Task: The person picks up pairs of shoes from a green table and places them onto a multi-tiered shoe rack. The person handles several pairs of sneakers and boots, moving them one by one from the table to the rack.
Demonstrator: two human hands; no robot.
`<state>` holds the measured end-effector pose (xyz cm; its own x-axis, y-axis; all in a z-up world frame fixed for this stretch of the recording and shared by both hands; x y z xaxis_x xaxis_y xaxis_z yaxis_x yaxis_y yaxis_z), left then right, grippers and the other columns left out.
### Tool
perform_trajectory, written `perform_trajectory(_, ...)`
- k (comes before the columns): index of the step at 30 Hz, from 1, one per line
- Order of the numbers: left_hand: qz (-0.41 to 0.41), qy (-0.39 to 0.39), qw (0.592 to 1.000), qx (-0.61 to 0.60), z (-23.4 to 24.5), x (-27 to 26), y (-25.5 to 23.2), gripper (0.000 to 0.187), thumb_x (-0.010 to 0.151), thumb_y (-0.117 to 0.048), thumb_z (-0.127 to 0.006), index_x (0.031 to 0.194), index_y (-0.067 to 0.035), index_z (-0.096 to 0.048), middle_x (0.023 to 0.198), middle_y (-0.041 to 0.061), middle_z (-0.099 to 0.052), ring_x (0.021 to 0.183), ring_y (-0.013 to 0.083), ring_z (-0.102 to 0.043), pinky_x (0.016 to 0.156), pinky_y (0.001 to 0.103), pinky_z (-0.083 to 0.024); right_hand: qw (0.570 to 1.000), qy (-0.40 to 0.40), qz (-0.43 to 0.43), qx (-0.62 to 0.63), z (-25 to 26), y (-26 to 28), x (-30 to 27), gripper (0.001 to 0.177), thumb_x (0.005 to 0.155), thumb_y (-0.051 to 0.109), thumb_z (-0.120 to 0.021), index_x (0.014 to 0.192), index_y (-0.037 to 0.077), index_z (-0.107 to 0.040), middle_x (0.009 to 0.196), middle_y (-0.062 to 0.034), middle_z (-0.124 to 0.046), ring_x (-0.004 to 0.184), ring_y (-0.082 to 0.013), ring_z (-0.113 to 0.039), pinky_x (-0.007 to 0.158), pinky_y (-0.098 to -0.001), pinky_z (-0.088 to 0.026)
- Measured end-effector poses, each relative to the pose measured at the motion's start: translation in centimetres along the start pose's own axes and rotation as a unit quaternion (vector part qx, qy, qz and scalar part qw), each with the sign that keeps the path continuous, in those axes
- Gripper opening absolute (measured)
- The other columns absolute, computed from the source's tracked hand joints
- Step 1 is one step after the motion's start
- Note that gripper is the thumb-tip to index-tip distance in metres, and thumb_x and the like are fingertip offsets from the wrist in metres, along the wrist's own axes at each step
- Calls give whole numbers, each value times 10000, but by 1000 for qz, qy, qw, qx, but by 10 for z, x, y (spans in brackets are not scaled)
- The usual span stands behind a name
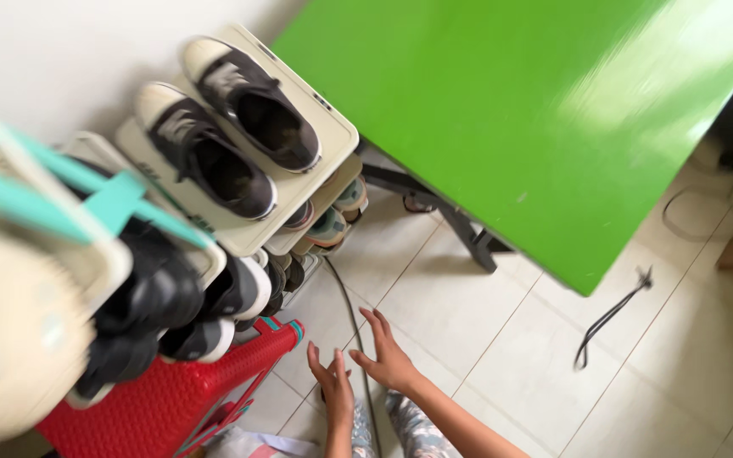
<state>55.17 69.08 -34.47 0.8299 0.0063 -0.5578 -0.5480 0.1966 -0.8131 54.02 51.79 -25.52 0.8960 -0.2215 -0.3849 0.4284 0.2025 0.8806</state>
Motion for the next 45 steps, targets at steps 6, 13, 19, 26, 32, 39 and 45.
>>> perform_trajectory(6, -125, -11, 992, 25, -14, -82, -30, 821, 935, -320, -640, 1582, -83, -193, 1633, 157, -207, 1168, 296, -531, 1001, 377, -480, 998, 42, -46, -23, 31, 5, -63, 878, 897, 352, -732, 1584, 209, -204, 1647, -209, -169, 1527, -411, -209, 1213, -495, -295)
perform_trajectory(13, -211, 19, 973, 90, -6, -189, -91, 796, 921, -295, -656, 1561, -109, -220, 1581, 167, -262, 1227, 305, -519, 992, 394, -500, 997, 36, -50, 37, 53, 5, -142, 839, 896, 372, -718, 1573, 223, -245, 1637, -185, -242, 1542, -376, -228, 1215, -515, -297)
perform_trajectory(19, -249, 3, 963, 101, 14, -279, -118, 791, 926, -318, -647, 1559, -126, -212, 1587, 162, -255, 1263, 334, -499, 971, 423, -504, 996, 22, -44, 76, 77, 5, -217, 832, 884, 393, -704, 1561, 250, -242, 1684, -112, -169, 1569, -357, -122, 1201, -578, -253)
perform_trajectory(26, -210, 29, 971, 108, -4, -357, -92, 808, 913, -339, -660, 1559, -155, -212, 1599, 155, -198, 1229, 339, -526, 983, 442, -508, 994, -8, -13, 104, 124, -6, -299, 811, 894, 392, -700, 1560, 233, -264, 1679, -112, -201, 1569, -357, -141, 1192, -588, -273)
perform_trajectory(32, -271, 77, 953, 111, -79, -393, -107, 804, 924, -362, -664, 1569, -151, -234, 1610, 156, -223, 1240, 346, -531, 1002, 447, -506, 989, -54, 21, 137, 205, -12, -338, 792, 896, 376, -691, 1554, 217, -280, 1672, -100, -232, 1567, -344, -158, 1188, -565, -291)
perform_trajectory(39, -253, 135, 952, 109, -238, -439, -153, 789, 915, -387, -647, 1560, -207, -231, 1632, 117, -192, 1275, 331, -515, 930, 481, -533, 985, -100, 53, 130, 367, -34, -375, 778, 922, 381, -671, 1558, 183, -268, 1677, -95, -219, 1568, -319, -156, 1193, -525, -271)
perform_trajectory(45, -273, 208, 934, 94, -376, -483, -187, 775, 943, -395, -628, 1572, -202, -217, 1641, 115, -178, 1301, 327, -505, 944, 480, -520, 975, -150, 72, 149, 505, -57, -393, 728, 948, 310, -659, 1546, 140, -280, 1668, -116, -252, 1576, -311, -159, 1211, -484, -275)
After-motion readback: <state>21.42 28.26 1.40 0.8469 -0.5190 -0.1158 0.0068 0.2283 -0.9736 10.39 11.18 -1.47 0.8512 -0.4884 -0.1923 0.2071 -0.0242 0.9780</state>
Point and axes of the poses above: each hand's wrist, its own x-axis towards the middle knuckle, its own z-axis out of the back of the hand, y = z × x, the point moved 7 cm from there along x, towards the middle knuckle
